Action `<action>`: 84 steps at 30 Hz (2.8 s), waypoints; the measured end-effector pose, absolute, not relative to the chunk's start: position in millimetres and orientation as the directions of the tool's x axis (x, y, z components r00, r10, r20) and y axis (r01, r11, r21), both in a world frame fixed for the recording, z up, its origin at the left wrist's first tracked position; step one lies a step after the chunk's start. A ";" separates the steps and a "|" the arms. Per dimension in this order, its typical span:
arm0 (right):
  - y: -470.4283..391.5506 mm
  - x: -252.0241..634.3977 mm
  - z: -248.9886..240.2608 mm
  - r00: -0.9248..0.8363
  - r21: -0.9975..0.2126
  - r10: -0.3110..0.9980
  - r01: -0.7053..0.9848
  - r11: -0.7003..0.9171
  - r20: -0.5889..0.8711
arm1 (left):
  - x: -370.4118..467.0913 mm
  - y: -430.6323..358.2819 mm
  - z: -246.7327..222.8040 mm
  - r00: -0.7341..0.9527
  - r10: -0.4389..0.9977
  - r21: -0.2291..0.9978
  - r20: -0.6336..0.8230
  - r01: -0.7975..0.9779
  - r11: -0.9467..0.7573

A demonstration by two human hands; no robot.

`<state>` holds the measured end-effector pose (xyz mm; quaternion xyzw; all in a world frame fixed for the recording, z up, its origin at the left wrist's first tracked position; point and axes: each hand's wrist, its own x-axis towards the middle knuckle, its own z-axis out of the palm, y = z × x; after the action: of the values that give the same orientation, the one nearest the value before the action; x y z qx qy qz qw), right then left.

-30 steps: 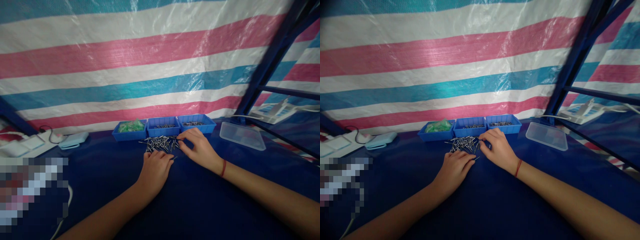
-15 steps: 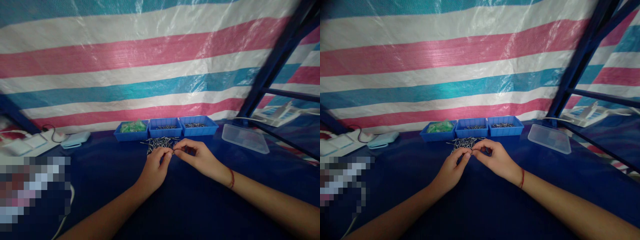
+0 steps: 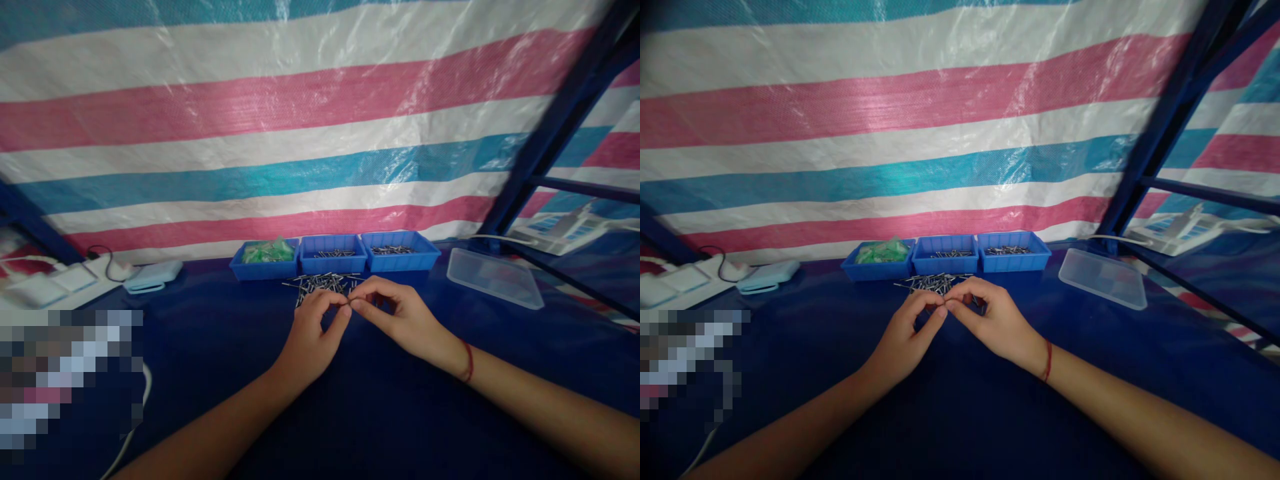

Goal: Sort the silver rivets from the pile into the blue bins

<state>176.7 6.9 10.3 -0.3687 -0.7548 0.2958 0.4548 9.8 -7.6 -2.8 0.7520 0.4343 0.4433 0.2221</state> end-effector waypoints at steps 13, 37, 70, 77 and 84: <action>9.6 179.5 8.5 -0.393 -0.676 0.749 0.333 0.657 0.533 | 9.2 -10.8 -4.1 0.129 0.870 0.735 0.476 0.486 -0.473; 62.1 224.2 3.6 0.118 -0.865 0.960 0.471 0.173 0.256 | -13.5 12.1 5.9 0.197 0.862 0.480 0.467 0.762 -0.435; 2.1 170.8 -4.9 -0.319 -0.795 0.834 0.284 0.536 0.449 | 7.8 -11.3 -7.0 0.191 0.920 0.846 0.342 0.363 -0.390; -0.8 169.8 0.6 -0.286 -0.810 0.842 0.256 0.527 0.457 | 7.9 -11.3 -7.0 0.198 0.918 0.824 0.345 0.404 -0.397; -0.9 171.2 1.8 -0.244 -0.780 0.827 0.278 0.560 0.507 | 9.0 -15.0 -2.5 0.213 0.915 0.817 0.343 0.414 -0.402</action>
<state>171.2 -0.9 1.8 -0.3749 -0.7366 0.2814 0.4875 9.0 -15.0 -2.5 0.7210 0.4608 0.4257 0.2943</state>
